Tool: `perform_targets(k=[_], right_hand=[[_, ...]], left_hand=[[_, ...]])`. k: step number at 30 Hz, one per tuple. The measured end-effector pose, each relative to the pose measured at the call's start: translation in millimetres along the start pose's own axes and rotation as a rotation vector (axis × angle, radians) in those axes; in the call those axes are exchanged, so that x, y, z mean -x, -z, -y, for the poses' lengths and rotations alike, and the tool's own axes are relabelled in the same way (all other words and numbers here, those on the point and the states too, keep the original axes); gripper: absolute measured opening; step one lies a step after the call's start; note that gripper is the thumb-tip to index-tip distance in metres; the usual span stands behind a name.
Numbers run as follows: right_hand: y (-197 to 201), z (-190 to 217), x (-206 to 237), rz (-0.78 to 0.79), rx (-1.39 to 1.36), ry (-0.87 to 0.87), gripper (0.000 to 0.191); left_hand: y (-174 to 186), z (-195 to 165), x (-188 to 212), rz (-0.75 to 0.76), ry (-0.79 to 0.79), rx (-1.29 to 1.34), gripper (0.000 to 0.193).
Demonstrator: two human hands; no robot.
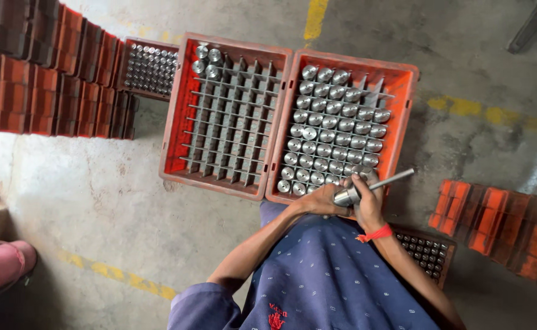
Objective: The person transfers small cylindrical metal parts from one orange crate to another, placing them into a grid-like tray. They repeatedly pick up parts and arrange them in rows, occasionally moving between crates.
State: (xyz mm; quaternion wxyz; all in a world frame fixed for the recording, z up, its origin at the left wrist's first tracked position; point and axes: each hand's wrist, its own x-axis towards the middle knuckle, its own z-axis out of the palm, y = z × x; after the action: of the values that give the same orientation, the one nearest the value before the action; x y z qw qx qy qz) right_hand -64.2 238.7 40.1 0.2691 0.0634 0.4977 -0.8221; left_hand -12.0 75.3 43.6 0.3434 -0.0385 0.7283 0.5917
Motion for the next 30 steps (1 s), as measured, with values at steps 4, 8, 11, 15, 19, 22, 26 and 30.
perform_targets(k=[4, 8, 11, 15, 19, 22, 26, 30], right_hand=[[38.2, 13.3, -20.2, -0.287, -0.196, 0.03, 0.014], [84.5, 32.7, -20.3, -0.401, -0.318, 0.135, 0.014], [99.9, 26.5, -13.1, -0.429, -0.41, 0.097, 0.012], [98.4, 11.7, -3.9, -0.428, -0.346, 0.028, 0.01], [86.6, -0.1, 0.2, -0.414, -0.338, 0.024, 0.013], [82.5, -4.3, 4.2, -0.416, -0.308, 0.0, 0.014], [83.7, -10.7, 11.0, -0.401, -0.285, -0.051, 0.014], [82.9, -22.7, 17.8, -0.406, -0.272, -0.076, 0.015]], left_hand=[[19.6, 2.9, -24.6, -0.147, -0.259, -0.109, 0.063], [80.2, -5.9, -72.5, -0.495, -0.219, -0.481, 0.076], [128.1, -23.4, -112.4, -0.679, -0.237, -0.57, 0.064], [153.7, -42.9, -129.7, -1.055, -0.765, -0.805, 0.076], [150.9, -44.8, -115.4, -1.103, -0.701, -0.637, 0.052], [160.7, -38.0, -92.5, -1.127, -0.479, -0.335, 0.038], [218.0, -14.0, -42.1, -1.277, -0.096, -0.369, 0.047], [296.9, 16.3, 18.2, -1.347, 0.147, -0.456, 0.073]])
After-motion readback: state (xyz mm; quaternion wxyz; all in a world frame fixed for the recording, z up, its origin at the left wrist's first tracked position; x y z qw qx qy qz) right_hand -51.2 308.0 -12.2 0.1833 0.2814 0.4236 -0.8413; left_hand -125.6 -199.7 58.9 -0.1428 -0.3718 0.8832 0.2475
